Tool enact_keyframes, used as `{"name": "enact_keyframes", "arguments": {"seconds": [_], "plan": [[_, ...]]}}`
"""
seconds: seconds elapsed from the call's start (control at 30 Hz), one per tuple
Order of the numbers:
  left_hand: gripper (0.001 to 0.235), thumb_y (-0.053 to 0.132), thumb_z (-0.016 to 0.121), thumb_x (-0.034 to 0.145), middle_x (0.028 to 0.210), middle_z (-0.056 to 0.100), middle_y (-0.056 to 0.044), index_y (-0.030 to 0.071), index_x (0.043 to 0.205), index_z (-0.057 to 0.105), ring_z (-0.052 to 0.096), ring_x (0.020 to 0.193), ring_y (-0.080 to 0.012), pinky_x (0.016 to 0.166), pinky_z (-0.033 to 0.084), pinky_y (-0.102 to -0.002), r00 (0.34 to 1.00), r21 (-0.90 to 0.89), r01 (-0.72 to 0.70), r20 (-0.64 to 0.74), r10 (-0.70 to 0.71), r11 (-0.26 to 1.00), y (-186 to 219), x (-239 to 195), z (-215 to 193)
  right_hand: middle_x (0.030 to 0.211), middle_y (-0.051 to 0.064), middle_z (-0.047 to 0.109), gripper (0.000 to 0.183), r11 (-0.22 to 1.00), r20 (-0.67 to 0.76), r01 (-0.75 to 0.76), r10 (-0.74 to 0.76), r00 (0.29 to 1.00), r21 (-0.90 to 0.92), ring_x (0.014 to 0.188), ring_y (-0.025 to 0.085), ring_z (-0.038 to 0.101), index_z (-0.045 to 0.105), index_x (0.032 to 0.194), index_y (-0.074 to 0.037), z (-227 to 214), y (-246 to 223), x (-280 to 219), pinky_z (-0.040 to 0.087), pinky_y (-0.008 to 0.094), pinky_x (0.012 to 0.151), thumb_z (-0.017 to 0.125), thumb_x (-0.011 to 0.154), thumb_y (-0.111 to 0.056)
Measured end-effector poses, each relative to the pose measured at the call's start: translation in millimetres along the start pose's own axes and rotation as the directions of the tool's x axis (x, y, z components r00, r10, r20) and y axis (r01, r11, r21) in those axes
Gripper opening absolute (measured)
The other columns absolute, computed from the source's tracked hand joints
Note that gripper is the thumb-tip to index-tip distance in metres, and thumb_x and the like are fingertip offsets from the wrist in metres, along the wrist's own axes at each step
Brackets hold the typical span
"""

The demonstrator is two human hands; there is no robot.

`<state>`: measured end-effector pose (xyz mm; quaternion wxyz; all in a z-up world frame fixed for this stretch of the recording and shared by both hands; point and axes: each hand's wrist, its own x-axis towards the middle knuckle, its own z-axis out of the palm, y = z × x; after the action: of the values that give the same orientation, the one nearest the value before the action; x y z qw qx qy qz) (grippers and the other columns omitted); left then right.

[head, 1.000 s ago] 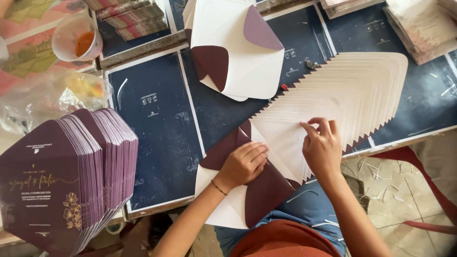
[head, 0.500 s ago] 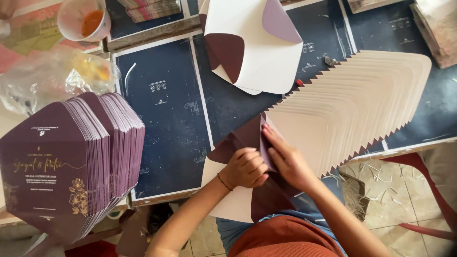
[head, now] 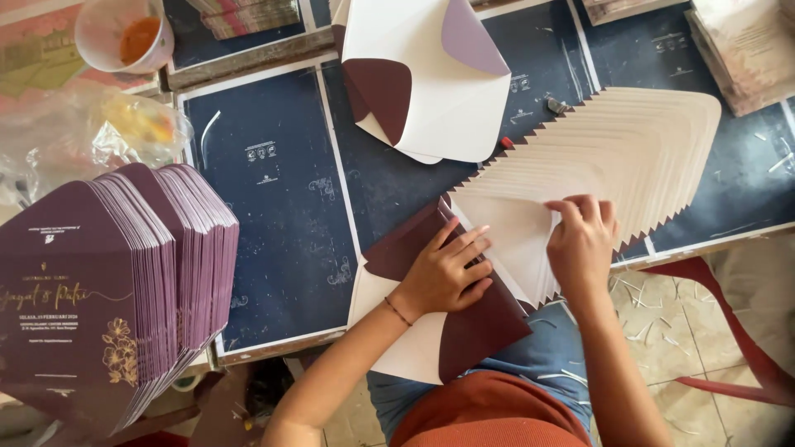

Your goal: Fanning out paper liners, applying adhesive, and folding them into envelopes at a workstation.

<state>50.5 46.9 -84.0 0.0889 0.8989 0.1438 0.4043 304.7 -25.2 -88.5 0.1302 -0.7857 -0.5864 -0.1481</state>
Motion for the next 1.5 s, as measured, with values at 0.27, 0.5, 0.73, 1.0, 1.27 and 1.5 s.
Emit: {"name": "enact_keyframes", "arguments": {"seconds": [0.27,0.5,0.73,1.0,1.27,1.5], "plan": [[0.029,0.036,0.046,0.099,0.109,0.064,-0.007,0.015,0.094,0.066,0.067,0.101,-0.0255,0.105,0.060,-0.046,0.972,0.202,-0.079,-0.202,0.121,0.976,-1,-60,21,0.162,0.016,0.059,0.057,0.348,0.314,-0.186,-0.360,0.879,0.919,0.153,0.038,0.049,0.059,0.158,-0.013,-56,-72,19,0.040,0.054,0.123,0.053,0.102,0.000],[0.027,0.042,0.049,0.093,0.116,0.055,-0.001,0.022,0.099,0.065,0.058,0.112,-0.0223,0.107,0.056,-0.043,0.944,0.177,-0.039,-0.315,0.094,0.983,-7,-80,45,0.182,0.023,0.026,0.070,0.786,0.032,0.468,-0.523,0.852,0.403,0.168,0.037,0.021,0.031,0.171,0.002,80,-109,-65,0.020,0.047,0.135,0.049,0.104,-0.004],[0.028,0.031,0.058,0.098,0.118,0.073,-0.010,0.011,0.108,0.075,0.074,0.115,-0.0275,0.114,0.055,-0.047,0.995,-0.016,-0.057,-0.081,0.055,0.998,-2,-4,15,0.118,0.011,0.067,0.034,0.921,-0.019,0.050,-0.047,0.999,0.385,0.111,0.032,0.066,0.079,0.119,-0.009,8,5,4,0.056,0.038,0.098,0.056,0.102,0.010],[0.034,0.036,0.052,0.105,0.111,0.072,-0.008,0.011,0.108,0.075,0.072,0.107,-0.0262,0.115,0.054,-0.047,0.978,0.088,-0.084,-0.185,0.099,0.993,1,-28,25,0.161,0.026,0.054,0.042,0.098,0.245,-0.224,-0.348,0.905,0.970,0.150,0.039,0.052,0.059,0.136,0.000,-27,-39,22,0.040,0.055,0.122,0.034,0.103,0.007],[0.039,0.048,0.041,0.107,0.113,0.062,-0.001,0.020,0.103,0.068,0.062,0.108,-0.0205,0.106,0.055,-0.043,0.980,0.158,-0.065,-0.176,0.093,0.985,-4,-55,43,0.181,0.018,0.033,0.052,0.636,-0.035,0.426,-0.532,0.846,0.644,0.166,0.042,0.027,0.052,0.158,0.001,51,-103,-47,0.028,0.050,0.128,0.050,0.109,-0.014],[0.034,0.048,0.054,0.103,0.125,0.073,-0.005,0.018,0.101,0.069,0.065,0.136,-0.0265,0.127,0.031,-0.067,1.000,0.092,-0.023,0.008,0.023,0.995,4,17,7,0.118,-0.001,0.063,0.035,0.996,-0.095,0.042,-0.034,0.995,0.083,0.103,0.022,0.057,0.083,0.115,-0.026,23,29,8,0.049,0.036,0.093,0.067,0.092,-0.006]]}}
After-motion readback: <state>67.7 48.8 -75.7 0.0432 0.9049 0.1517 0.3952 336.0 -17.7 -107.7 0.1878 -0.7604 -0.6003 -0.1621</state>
